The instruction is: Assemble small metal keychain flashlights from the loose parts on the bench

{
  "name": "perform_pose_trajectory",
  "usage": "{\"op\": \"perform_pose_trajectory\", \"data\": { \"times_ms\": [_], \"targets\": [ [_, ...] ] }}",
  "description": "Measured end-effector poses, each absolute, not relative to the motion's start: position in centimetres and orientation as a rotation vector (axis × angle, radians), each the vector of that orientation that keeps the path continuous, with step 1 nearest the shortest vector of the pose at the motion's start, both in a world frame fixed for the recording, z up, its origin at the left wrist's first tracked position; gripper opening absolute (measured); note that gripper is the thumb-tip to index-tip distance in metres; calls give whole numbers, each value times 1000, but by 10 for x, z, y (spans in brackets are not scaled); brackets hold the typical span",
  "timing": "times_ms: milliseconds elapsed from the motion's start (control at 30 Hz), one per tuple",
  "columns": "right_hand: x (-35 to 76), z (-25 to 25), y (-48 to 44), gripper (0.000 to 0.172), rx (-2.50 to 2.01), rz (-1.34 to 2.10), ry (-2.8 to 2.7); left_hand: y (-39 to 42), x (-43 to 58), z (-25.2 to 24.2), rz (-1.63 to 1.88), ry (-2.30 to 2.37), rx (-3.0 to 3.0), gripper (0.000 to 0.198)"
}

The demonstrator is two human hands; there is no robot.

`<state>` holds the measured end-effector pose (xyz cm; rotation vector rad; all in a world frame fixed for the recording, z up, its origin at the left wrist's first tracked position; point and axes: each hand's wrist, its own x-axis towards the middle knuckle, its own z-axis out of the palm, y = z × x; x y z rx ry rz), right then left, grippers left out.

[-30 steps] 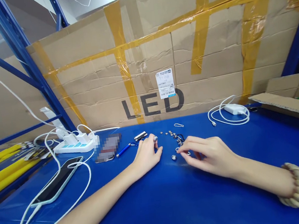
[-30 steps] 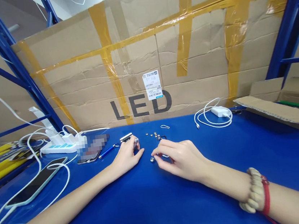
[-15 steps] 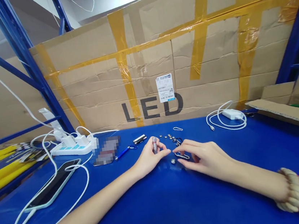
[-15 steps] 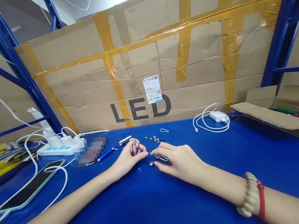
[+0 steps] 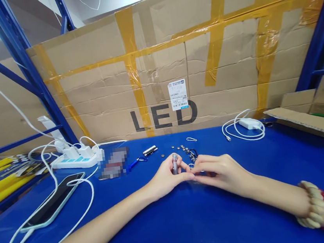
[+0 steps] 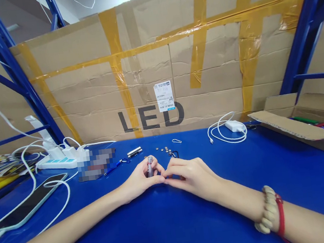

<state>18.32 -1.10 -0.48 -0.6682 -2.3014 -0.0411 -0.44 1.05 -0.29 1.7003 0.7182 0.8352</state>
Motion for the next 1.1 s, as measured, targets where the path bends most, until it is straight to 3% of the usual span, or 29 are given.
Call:
{"op": "perform_pose_trajectory", "data": {
  "times_ms": [267,500,900,1100],
  "targets": [
    [184,-1,-17,9,-662,-74,-2012,6,-8,0,832,735,2148,27],
    [185,-2,-16,12,-644,-345,-2052,3,-11,1,668,777,2424,14],
    [186,-3,-14,18,-632,-335,-2217,1,-10,2,590,818,2488,17],
    [184,-1,-18,18,-739,-210,-2177,7,-12,2,747,1022,2508,19]
  ]
}}
